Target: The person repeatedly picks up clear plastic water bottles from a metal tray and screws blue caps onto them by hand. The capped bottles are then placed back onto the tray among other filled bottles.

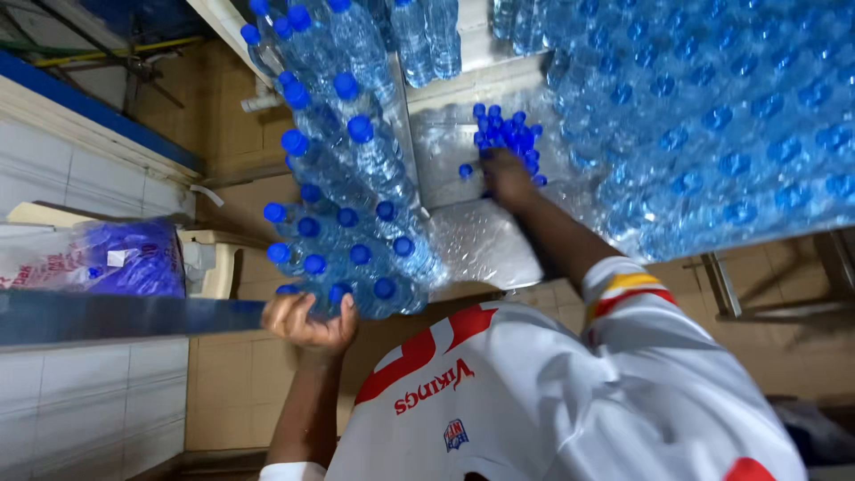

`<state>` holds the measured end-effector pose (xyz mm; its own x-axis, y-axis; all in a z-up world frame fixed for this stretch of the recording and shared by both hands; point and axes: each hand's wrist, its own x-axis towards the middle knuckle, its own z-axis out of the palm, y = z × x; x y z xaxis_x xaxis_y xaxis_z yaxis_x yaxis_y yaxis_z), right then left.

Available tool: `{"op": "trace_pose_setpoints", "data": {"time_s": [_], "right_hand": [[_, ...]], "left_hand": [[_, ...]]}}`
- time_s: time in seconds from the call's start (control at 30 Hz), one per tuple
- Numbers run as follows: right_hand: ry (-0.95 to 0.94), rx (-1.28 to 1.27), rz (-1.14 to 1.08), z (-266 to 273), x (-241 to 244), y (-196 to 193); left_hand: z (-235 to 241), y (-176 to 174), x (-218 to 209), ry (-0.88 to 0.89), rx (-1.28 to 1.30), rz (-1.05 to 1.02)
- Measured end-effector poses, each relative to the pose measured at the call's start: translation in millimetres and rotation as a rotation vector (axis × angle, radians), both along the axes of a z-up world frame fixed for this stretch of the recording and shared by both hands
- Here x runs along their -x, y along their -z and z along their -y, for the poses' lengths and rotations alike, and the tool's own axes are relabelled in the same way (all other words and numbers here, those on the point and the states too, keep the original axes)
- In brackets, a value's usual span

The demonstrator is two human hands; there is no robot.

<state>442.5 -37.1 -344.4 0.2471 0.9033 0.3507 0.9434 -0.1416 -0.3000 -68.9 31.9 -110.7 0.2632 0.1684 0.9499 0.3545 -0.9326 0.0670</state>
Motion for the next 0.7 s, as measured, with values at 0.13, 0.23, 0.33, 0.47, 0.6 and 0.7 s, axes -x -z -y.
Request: {"op": "trace_pose_setpoints", "data": {"time_s": [0.13, 0.23, 0.33, 0.47, 0.6, 0.7], "right_hand": [[-0.122, 0.106, 0.167, -102.4, 13.5, 50.9], [-0.168, 0.367, 0.093, -146.8, -9.0, 58.2], [0.087, 0.374, -0.199, -145.0, -34.3, -66.7], [0.595, -0.276, -0.386, -172.7, -159.4, -165.3], [0.665, -0.262, 0.081, -195.3, -252.4, -236.2], [0.596, 0.268, 0.338, -221.5, -294.8, -214.1]], "left_hand": [[-0.6, -39.3, -75.5, 0.055, 0.0, -0.067], [2.8, -65.3, -115.0, 0.128, 0.065, -0.202], [8.7, -82.6, -129.1, 0.103, 0.06, -0.282], [21.1, -95.9, -123.6, -0.027, 0.117, -0.37], [31.5, -106.7, -116.5, -0.108, 0.151, -0.445], [32.4, -109.4, -116.1, -0.118, 0.161, -0.49]]}}
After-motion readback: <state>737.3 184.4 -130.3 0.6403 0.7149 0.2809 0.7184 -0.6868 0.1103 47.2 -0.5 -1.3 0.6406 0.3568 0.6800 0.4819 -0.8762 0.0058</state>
